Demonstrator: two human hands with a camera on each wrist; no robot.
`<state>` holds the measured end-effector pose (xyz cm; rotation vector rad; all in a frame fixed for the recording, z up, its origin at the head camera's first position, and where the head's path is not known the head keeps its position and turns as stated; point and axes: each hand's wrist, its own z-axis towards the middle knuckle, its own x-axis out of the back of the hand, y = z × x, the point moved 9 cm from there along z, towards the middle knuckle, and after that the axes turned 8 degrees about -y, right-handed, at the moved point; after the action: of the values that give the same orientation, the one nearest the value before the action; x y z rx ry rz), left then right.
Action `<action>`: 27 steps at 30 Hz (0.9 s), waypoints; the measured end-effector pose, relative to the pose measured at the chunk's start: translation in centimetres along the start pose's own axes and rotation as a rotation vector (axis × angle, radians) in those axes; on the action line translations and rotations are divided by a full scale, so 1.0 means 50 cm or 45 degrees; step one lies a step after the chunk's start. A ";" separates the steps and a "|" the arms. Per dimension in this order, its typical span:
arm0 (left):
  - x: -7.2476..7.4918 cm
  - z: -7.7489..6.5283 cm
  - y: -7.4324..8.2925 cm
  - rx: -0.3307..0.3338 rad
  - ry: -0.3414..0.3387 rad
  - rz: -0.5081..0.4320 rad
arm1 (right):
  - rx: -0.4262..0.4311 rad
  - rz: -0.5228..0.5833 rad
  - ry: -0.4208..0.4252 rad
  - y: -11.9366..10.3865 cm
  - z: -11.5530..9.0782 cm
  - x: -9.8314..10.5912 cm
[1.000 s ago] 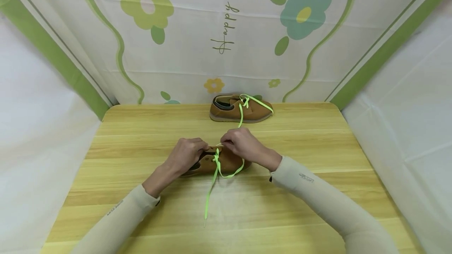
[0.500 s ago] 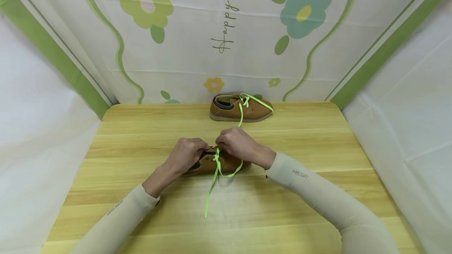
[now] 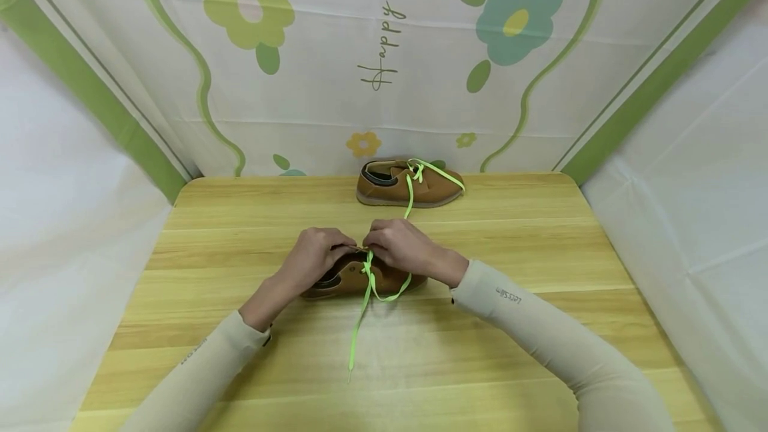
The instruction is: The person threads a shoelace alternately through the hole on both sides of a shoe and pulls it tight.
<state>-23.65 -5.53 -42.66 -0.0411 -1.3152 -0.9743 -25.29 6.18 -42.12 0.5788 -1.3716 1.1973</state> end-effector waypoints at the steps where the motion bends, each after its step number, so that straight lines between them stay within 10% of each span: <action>1: -0.002 0.001 -0.002 0.006 -0.008 0.000 | -0.008 0.018 0.000 0.002 -0.001 -0.002; 27: -0.032 0.024 -0.070 0.436 -0.251 -0.288 | -0.152 0.193 0.089 0.026 0.008 -0.013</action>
<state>-26.64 -6.15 -45.30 0.2854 -1.6813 -0.9388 -26.49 6.12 -43.05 0.3506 -1.4368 1.2348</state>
